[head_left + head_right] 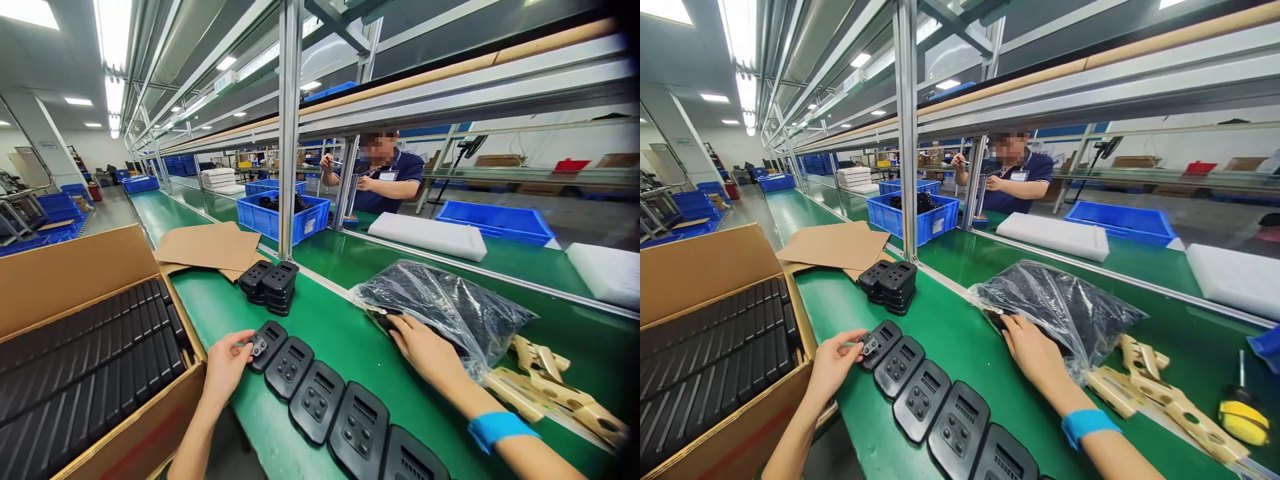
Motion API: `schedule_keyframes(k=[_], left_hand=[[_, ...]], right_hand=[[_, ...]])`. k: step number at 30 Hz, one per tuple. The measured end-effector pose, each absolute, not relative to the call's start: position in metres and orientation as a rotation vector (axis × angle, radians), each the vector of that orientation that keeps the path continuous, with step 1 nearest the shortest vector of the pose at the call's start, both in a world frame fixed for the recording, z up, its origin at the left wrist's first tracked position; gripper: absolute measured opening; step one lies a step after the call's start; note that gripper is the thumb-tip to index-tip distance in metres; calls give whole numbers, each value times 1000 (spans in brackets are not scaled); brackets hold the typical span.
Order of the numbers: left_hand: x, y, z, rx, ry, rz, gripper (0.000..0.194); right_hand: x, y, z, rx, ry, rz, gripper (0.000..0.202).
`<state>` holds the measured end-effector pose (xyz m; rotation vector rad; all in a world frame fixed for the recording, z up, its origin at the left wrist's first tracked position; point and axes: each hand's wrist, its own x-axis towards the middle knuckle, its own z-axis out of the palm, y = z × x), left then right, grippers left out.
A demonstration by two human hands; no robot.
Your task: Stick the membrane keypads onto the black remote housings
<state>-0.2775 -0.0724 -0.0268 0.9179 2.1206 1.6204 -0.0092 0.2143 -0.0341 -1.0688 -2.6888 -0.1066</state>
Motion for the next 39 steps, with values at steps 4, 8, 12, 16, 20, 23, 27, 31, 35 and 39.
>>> schedule_keyframes(k=[4, 8, 12, 16, 20, 23, 27, 31, 35, 39], left_hand=[[-278, -67, -29, 1056, 2279, 1494, 37], [-277, -67, -24, 1246, 2444, 1315, 30], [-278, -71, -22, 1360, 2518, 1175, 30], [-279, -71, -27, 1452, 2560, 1117, 30], [-280, -70, -34, 1526, 2593, 1103, 28], [-281, -73, -37, 1548, 2601, 1137, 36], [-281, -79, -37, 1626, 2625, 1179, 43], [-273, -81, -34, 1746, 2572, 1198, 43], [-252, -71, -22, 1828, 2418, 1214, 41], [-215, -41, 3, 1930, 2196, 954, 35]], right_hand=[[-21, 223, -35, -1123, -2639, -124, 40], [-29, 227, -35, -1144, -2643, -92, 31], [-26, 222, -34, -1139, -2643, -68, 28], [-25, 222, -33, -1130, -2630, -11, 33], [-27, 220, -25, -1120, -2631, 101, 28], [-20, 210, -14, -1113, -2598, 194, 24], [8, 179, -1, -1067, -2601, 376, 21], [48, 147, 5, -1053, -2641, 592, 40], [84, 137, 8, -1144, -2597, 647, 42], [91, 142, 7, -1191, -2563, 646, 20]])
